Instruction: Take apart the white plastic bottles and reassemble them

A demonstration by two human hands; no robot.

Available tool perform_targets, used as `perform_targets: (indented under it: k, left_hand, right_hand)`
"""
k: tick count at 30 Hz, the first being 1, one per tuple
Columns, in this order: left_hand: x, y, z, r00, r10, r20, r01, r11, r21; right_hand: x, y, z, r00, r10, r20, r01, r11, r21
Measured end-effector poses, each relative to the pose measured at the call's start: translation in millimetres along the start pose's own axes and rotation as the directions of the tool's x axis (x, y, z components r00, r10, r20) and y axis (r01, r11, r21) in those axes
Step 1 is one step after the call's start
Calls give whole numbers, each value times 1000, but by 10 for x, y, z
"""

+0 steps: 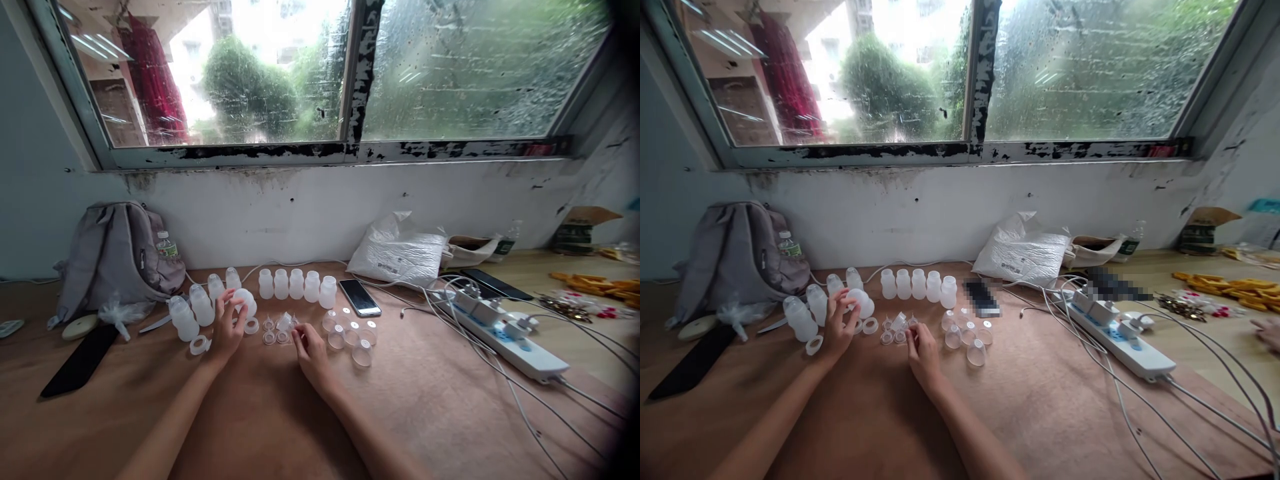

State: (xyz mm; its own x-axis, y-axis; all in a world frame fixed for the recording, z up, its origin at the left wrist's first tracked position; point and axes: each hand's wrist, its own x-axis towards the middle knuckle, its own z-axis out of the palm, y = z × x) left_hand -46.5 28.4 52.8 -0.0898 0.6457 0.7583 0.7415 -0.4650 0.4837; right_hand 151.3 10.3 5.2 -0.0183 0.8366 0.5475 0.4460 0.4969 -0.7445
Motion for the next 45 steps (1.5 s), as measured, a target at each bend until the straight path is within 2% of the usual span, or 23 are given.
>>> perform_targets:
  k: [3,7,11,13,16,18,21,26,30,45]
  left_hand:
    - [-307,151,-72,998,-59,37,64,986,-153]
    - [-590,191,-6,995,-17,100,45,955,-294]
    - [-665,152,62,972,51,231,26,947,-320]
    - [-674,132,83,946,50,320,63,940,-334]
    - [-691,104,122,899,-50,435,198,932,-302]
    - [-696,91,141,878,-102,467,239,940,-243]
    - [-681,77,139,896,-47,442,137,975,-174]
    - [-663,-6,109,947,36,319,-37,999,-1]
    - [-666,-74,113,939,140,314,-176,980,90]
    - [-649,-91,107,942,164,293,-203,973,107]
  right_hand:
    - [-11,-6,7,1000,6,1,-6,1000,1]
    - [-14,-7,8,1000,-2,0,2,1000,12]
    - [-18,-6,3,1000,-9,-2,9,999,32]
    - [-25,-6,4,1000,-3,-3,3,999,40]
    - [-43,-13,6,1000,10,-6,-10,998,62]
    - [-56,-27,4,1000,16,-8,-15,997,71]
    - [-64,-51,-6,1000,19,-13,-18,997,77]
    - [-49,-61,-26,1000,31,-5,-31,997,68]
    - [-39,-53,-30,1000,13,8,-13,999,48]
    - [-31,-77,-33,997,-7,81,7,1000,7]
